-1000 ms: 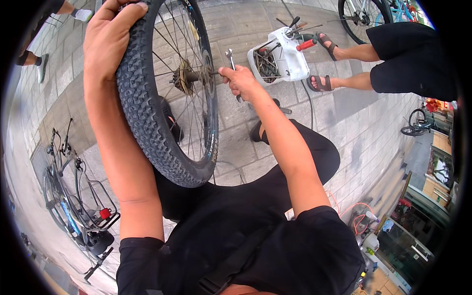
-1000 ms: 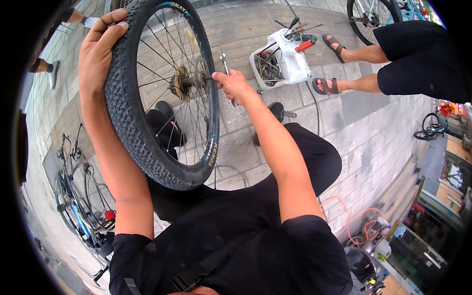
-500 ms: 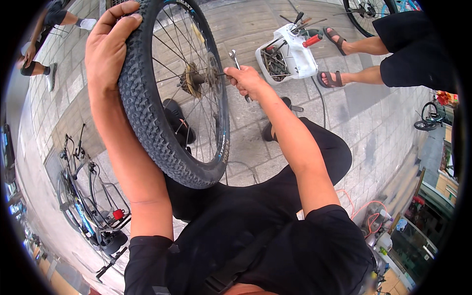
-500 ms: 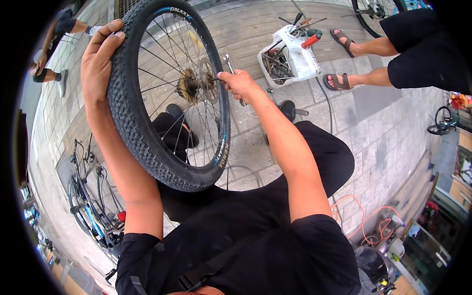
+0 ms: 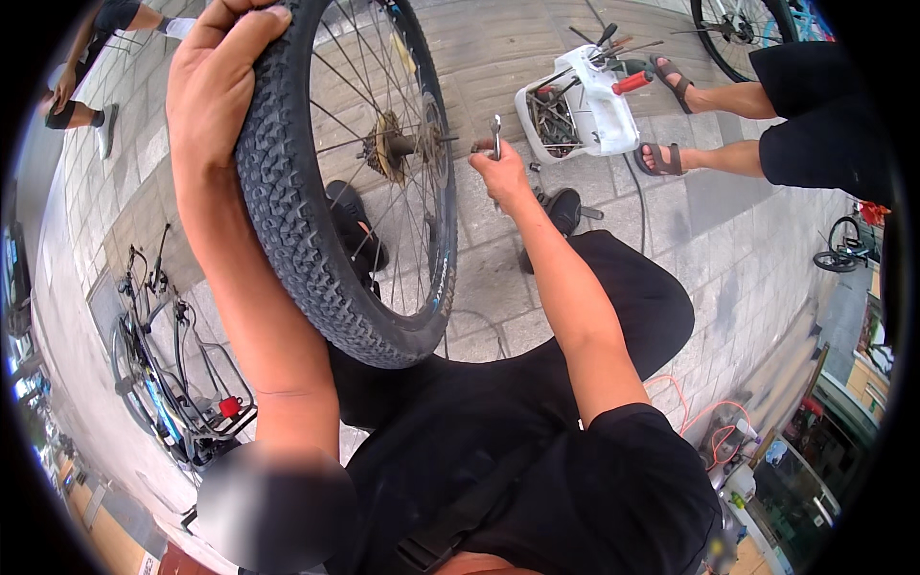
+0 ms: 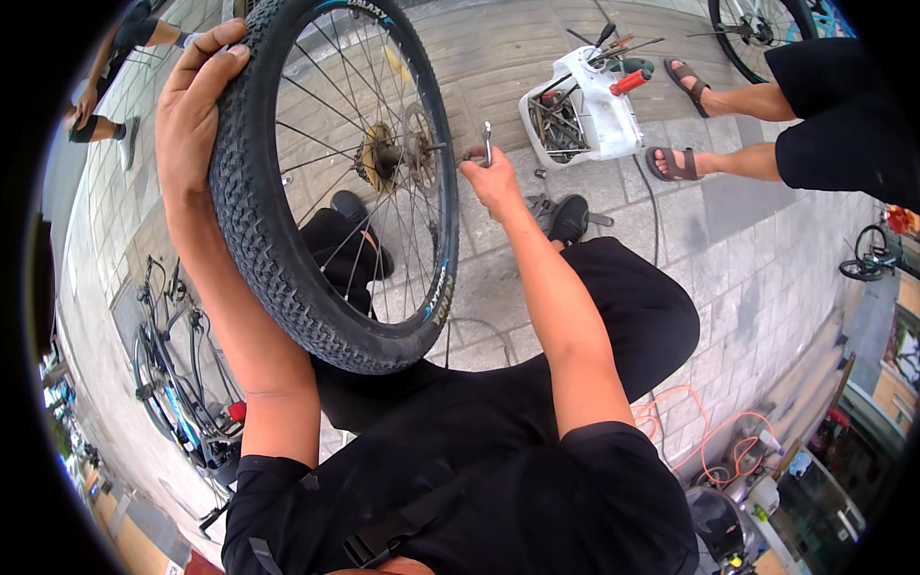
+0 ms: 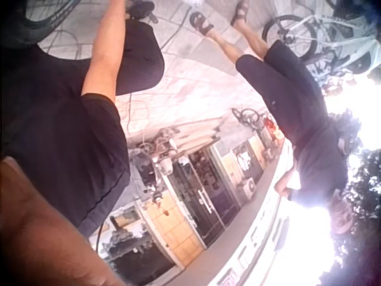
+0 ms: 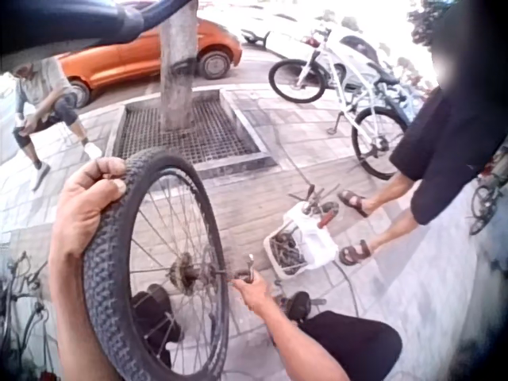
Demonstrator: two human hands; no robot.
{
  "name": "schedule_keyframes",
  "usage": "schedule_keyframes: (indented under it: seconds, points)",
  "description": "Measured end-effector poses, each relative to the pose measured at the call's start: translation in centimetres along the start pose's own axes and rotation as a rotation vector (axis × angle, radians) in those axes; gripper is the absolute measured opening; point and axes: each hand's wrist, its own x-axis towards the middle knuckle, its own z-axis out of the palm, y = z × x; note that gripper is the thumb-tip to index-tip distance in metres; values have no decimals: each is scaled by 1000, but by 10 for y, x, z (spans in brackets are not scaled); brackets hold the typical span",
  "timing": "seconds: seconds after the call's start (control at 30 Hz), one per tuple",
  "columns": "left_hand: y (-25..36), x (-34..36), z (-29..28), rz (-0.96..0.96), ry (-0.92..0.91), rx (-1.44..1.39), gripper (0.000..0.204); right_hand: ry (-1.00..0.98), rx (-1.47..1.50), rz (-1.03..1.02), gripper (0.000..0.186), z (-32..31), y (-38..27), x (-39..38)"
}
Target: The person sits on the sidewalk and uses a wrench and pliers to adjust the spokes and hub of a bicycle wheel. They repeatedly tighten and loosen components while rotating the wheel to check alignment.
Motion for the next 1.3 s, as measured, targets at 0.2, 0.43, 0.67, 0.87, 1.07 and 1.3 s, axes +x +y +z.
schedule_keyframes:
  seconds: [0.2, 0.43, 0.67, 0.87, 1.07, 1.3]
  points:
    - [13, -12, 43, 24, 124, 27, 18, 115, -429, 96, 34, -4, 74, 20]
    - [18, -19, 65, 44, 135, -26, 19, 178, -544, 73, 44, -12, 110, 29]
    - [34, -28, 73, -21, 141, 8, 17, 134, -311, 125, 39, -51, 79, 11]
    - [14, -15, 62, 68, 51, -130, 12, 13, -10, -262, 27, -38, -138, -70]
    - [11, -23, 61, 140, -181, -319, 38, 66, -194, -790, 65, -24, -298, -154]
    - [-58, -54, -148, 117, 415, -583, 26, 82, -311, -521, 59, -48, -298, -150]
